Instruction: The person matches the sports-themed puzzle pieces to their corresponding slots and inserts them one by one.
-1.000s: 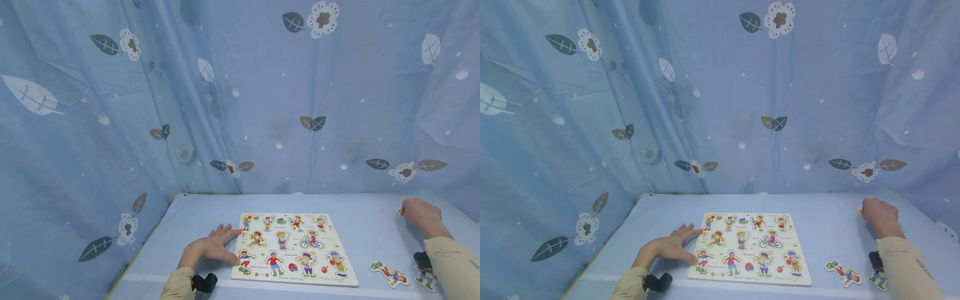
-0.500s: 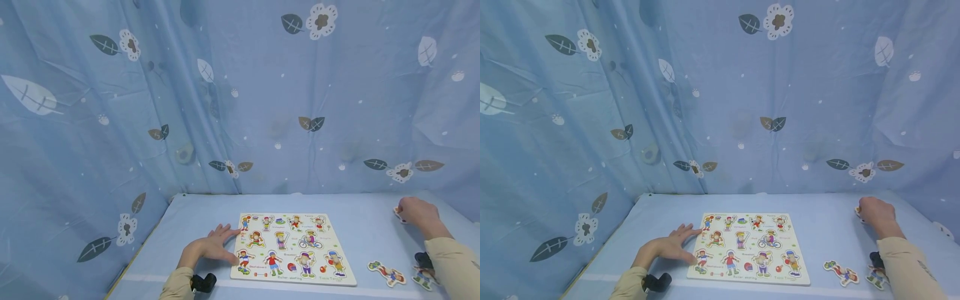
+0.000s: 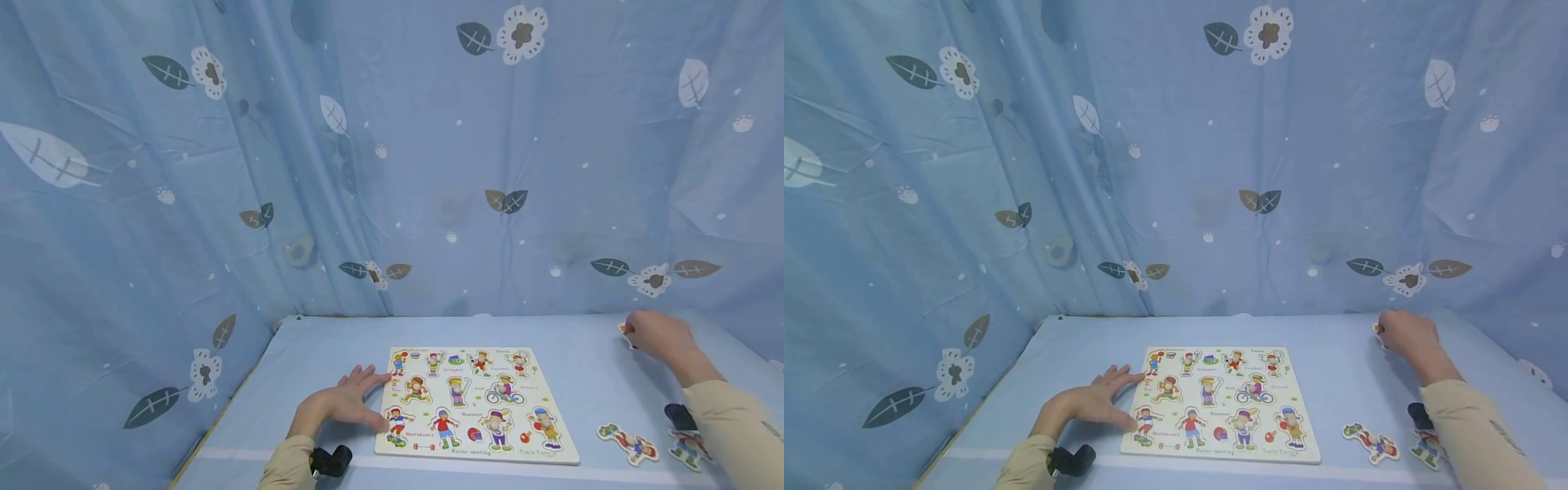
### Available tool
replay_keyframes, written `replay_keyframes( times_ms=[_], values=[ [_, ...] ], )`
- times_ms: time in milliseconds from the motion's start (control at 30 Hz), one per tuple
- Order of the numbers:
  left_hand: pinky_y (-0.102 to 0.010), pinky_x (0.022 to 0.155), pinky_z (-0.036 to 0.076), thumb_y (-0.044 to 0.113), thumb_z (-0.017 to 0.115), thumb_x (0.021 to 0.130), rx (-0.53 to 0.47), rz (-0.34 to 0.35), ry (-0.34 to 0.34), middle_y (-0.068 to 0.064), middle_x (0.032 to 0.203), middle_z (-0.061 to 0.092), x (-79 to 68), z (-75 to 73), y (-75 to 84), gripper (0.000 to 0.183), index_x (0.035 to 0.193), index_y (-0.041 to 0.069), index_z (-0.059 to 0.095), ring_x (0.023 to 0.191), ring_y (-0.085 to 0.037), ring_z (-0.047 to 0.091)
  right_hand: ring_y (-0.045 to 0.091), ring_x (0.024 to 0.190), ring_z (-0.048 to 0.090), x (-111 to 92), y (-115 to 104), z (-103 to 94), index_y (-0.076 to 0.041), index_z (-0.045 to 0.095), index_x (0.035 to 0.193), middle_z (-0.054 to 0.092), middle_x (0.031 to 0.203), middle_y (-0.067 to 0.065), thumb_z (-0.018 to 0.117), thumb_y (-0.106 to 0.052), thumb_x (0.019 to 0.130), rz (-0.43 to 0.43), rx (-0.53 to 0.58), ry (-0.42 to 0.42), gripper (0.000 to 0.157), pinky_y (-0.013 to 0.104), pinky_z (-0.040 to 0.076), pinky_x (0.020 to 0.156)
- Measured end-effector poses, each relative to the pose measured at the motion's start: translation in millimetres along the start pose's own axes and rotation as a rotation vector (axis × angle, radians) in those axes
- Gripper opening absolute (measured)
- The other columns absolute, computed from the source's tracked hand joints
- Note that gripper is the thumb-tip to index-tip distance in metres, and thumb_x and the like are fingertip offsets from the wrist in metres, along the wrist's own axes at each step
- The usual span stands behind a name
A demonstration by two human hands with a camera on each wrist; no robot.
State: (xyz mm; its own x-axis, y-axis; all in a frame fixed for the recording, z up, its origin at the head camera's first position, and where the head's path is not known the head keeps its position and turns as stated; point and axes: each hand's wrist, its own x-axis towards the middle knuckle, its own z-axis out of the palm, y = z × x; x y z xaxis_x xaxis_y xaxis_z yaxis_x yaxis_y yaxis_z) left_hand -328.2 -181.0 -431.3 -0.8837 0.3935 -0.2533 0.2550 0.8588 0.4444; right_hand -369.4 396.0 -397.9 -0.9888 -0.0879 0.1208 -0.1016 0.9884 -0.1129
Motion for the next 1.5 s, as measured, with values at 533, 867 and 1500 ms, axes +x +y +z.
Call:
replay_keyframes(
  times_ms=[533, 867, 1500],
  values=[
    [-0.059, 0.122, 0.012, 0.055, 0.079, 0.068, 0.009, 0.001, 0.001, -0.012, 0.163, 0.024, -1.8, -1.4, 3.8, 0.095, 0.151, 0.027, 0.042, 0.152, -0.037, 0.009, 0.015, 0.062, 0.052, 14.5, -61.5, -17.7, -0.001, 0.072, 0.087, 0.061, 0.073, 0.002, 0.07, -0.008, 0.088, -0.11, -0.031, 0.053, 0.007, 0.036, 0.05, 0.056],
    [-0.059, 0.121, 0.014, 0.056, 0.078, 0.068, 0.029, 0.002, 0.004, -0.012, 0.162, 0.024, 1.5, -0.4, 5.3, 0.095, 0.15, 0.027, 0.042, 0.151, -0.038, 0.011, 0.015, 0.064, 0.053, 21.5, -109.9, -21.9, -0.003, 0.074, 0.09, 0.062, 0.077, 0.003, 0.073, -0.01, 0.088, -0.151, -0.032, 0.081, 0.007, 0.031, 0.05, 0.055],
    [-0.059, 0.122, 0.011, 0.054, 0.08, 0.068, -0.009, -0.027, -0.009, -0.012, 0.163, 0.023, -0.1, 0.2, 3.4, 0.095, 0.151, 0.028, 0.042, 0.152, -0.039, 0.009, 0.008, 0.062, 0.05, 40.8, -219.8, -15.0, -0.022, 0.07, 0.074, 0.059, 0.078, -0.007, 0.072, -0.019, 0.091, -0.437, -0.083, 0.129, 0.017, 0.024, 0.043, 0.052]
  ],
)
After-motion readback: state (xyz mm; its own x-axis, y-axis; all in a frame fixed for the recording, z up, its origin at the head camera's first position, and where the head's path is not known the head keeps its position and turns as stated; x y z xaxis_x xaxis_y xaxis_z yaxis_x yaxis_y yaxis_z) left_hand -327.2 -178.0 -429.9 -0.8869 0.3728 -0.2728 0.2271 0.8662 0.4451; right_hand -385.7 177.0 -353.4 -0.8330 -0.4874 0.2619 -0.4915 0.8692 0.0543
